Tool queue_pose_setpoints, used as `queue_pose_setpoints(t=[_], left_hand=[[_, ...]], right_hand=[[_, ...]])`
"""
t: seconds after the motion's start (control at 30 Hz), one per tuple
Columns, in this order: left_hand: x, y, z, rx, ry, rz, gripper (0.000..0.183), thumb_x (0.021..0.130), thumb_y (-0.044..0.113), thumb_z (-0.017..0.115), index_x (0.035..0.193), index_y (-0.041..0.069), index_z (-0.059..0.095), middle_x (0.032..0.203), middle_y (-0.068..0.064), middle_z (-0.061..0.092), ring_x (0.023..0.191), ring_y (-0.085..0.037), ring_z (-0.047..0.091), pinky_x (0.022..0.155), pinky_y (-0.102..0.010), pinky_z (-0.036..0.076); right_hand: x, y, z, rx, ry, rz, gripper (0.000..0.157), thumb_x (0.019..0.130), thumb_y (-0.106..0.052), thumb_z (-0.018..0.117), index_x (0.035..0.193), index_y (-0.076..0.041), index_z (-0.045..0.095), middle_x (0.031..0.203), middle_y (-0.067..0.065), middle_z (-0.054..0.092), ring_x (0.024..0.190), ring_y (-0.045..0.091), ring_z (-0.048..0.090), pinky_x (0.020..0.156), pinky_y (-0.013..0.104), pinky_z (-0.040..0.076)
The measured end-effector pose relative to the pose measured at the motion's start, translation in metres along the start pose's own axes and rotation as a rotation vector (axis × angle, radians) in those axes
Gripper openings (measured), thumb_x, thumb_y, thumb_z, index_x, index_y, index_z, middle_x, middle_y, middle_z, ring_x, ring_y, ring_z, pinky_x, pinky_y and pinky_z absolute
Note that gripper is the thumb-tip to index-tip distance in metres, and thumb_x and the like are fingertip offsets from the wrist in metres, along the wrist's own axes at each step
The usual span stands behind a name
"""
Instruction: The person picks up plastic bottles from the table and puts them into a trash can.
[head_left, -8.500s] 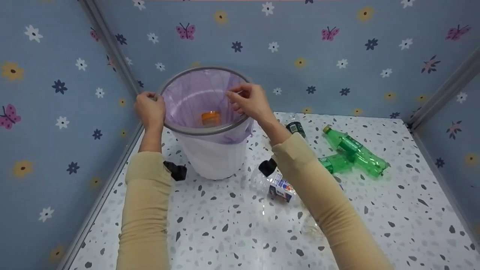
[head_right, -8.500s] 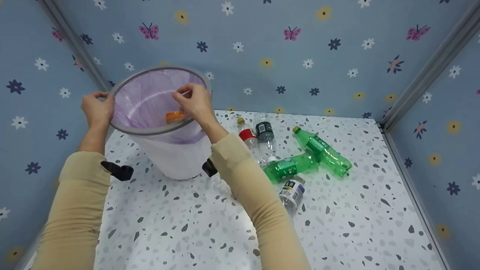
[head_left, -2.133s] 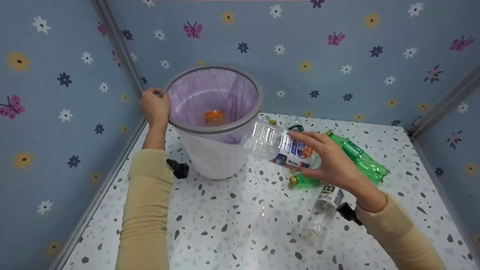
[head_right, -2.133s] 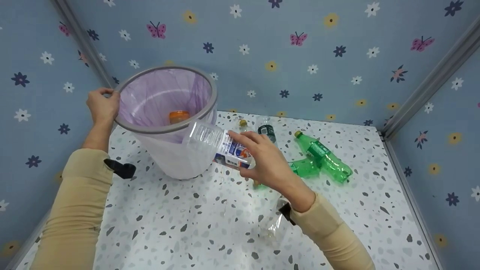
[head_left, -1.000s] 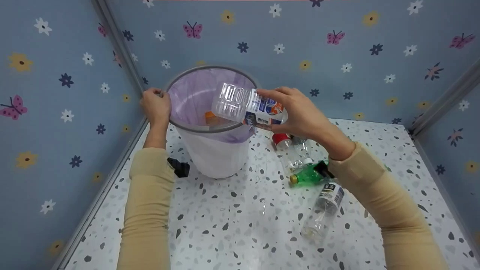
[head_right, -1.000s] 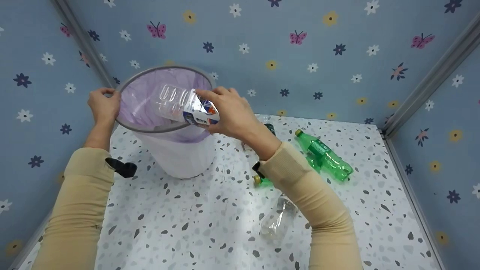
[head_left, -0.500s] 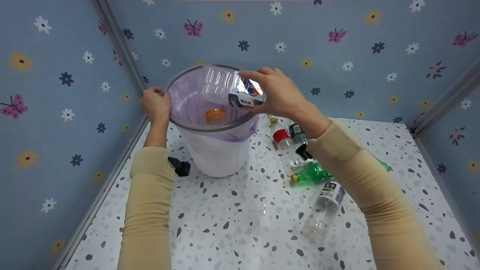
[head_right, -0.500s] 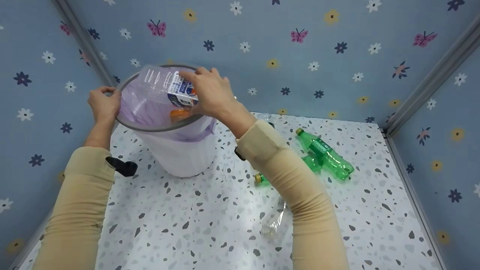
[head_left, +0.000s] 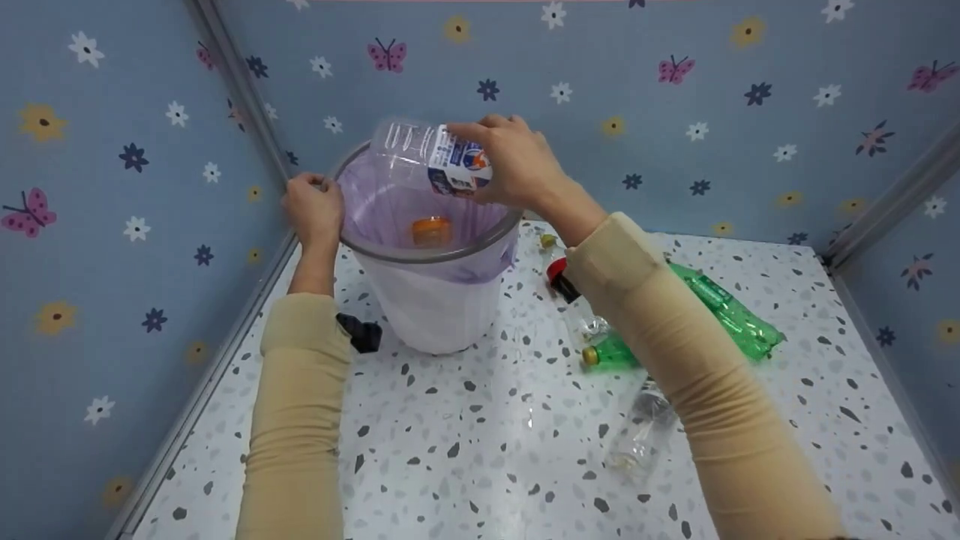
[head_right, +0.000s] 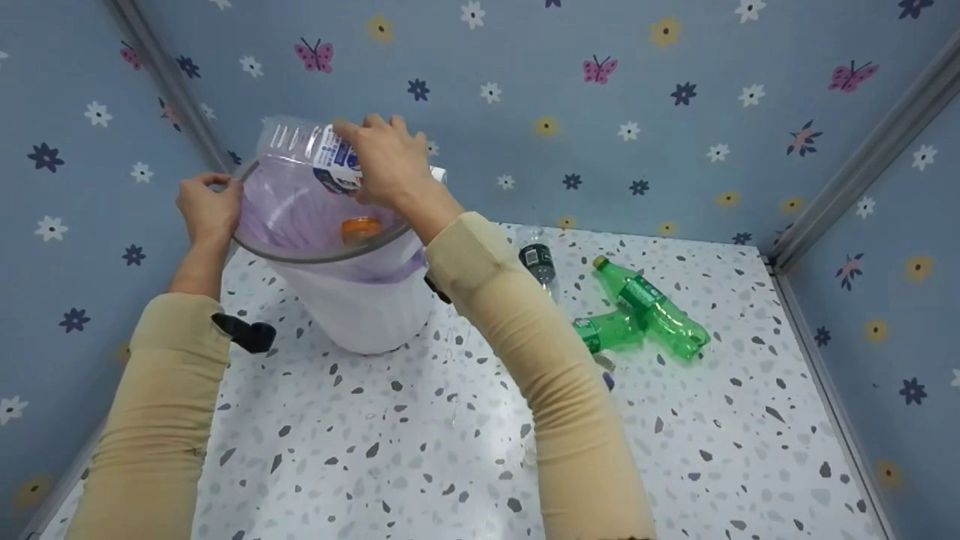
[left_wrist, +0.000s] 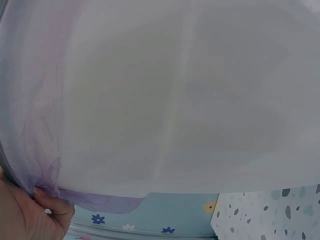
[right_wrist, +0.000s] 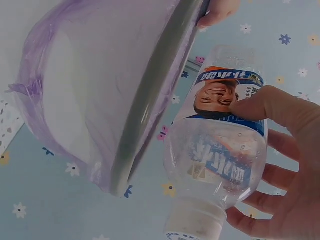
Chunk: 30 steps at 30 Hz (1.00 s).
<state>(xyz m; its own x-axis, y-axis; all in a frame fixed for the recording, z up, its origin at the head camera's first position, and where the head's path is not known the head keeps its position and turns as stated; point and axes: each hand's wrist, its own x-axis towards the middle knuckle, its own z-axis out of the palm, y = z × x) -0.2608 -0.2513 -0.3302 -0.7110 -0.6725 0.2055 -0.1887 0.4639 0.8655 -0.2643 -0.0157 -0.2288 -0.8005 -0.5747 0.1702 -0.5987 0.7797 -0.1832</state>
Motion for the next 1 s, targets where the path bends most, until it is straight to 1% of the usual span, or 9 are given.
queue_pose_setpoints(t=[0.2, 0.43, 0.6, 0.8, 0.93, 1.0], left_hand=[[0.0, 0.001, 0.0, -0.011, -0.007, -0.01, 0.023, 0.088, 0.009, 0.046, 0.101, -0.004, 0.06, 0.102, -0.017, 0.059, 0.087, -0.024, 0.053, 0.077, -0.034, 0.042], [0.001, 0.001, -0.001, -0.014, -0.019, -0.012, 0.023, 0.089, 0.009, 0.046, 0.102, -0.004, 0.059, 0.103, -0.017, 0.059, 0.091, -0.025, 0.054, 0.079, -0.034, 0.042], [0.0, 0.001, -0.001, 0.011, -0.009, -0.001, 0.023, 0.089, 0.01, 0.046, 0.103, -0.003, 0.06, 0.103, -0.016, 0.06, 0.087, -0.025, 0.054, 0.075, -0.034, 0.042], [-0.002, 0.002, -0.002, 0.005, -0.013, 0.0, 0.023, 0.089, 0.011, 0.046, 0.102, -0.003, 0.06, 0.101, -0.016, 0.06, 0.085, -0.023, 0.053, 0.073, -0.033, 0.041], [-0.002, 0.002, -0.002, 0.004, -0.016, -0.004, 0.023, 0.089, 0.01, 0.046, 0.102, -0.003, 0.059, 0.101, -0.015, 0.059, 0.086, -0.023, 0.053, 0.074, -0.033, 0.042], [-0.001, 0.002, -0.001, 0.007, -0.016, -0.007, 0.023, 0.089, 0.01, 0.046, 0.103, -0.003, 0.059, 0.102, -0.015, 0.059, 0.088, -0.023, 0.053, 0.076, -0.033, 0.042]], right_hand=[[0.011, -0.003, 0.009, -0.008, 0.001, -0.006, 0.077, 0.07, -0.027, 0.075, 0.135, -0.029, 0.036, 0.129, 0.003, 0.043, 0.115, 0.024, 0.035, 0.092, 0.042, 0.03], [0.021, -0.009, 0.02, -0.023, -0.02, -0.004, 0.078, 0.069, -0.025, 0.075, 0.136, -0.029, 0.034, 0.131, 0.002, 0.041, 0.115, 0.024, 0.034, 0.092, 0.042, 0.029], [0.026, -0.01, 0.028, -0.02, -0.031, -0.015, 0.079, 0.069, -0.027, 0.076, 0.136, -0.029, 0.034, 0.133, 0.003, 0.039, 0.115, 0.024, 0.034, 0.092, 0.043, 0.029], [0.029, -0.012, 0.038, -0.011, -0.042, -0.036, 0.08, 0.067, -0.031, 0.076, 0.136, -0.027, 0.035, 0.132, 0.004, 0.039, 0.118, 0.025, 0.031, 0.095, 0.044, 0.025], [0.031, -0.013, 0.042, -0.007, -0.068, -0.036, 0.08, 0.069, -0.028, 0.076, 0.137, -0.024, 0.033, 0.135, 0.005, 0.036, 0.122, 0.025, 0.028, 0.098, 0.046, 0.022], [0.032, -0.014, 0.043, -0.006, -0.079, -0.04, 0.079, 0.07, -0.025, 0.075, 0.137, -0.021, 0.033, 0.136, 0.006, 0.035, 0.123, 0.026, 0.028, 0.098, 0.047, 0.022]])
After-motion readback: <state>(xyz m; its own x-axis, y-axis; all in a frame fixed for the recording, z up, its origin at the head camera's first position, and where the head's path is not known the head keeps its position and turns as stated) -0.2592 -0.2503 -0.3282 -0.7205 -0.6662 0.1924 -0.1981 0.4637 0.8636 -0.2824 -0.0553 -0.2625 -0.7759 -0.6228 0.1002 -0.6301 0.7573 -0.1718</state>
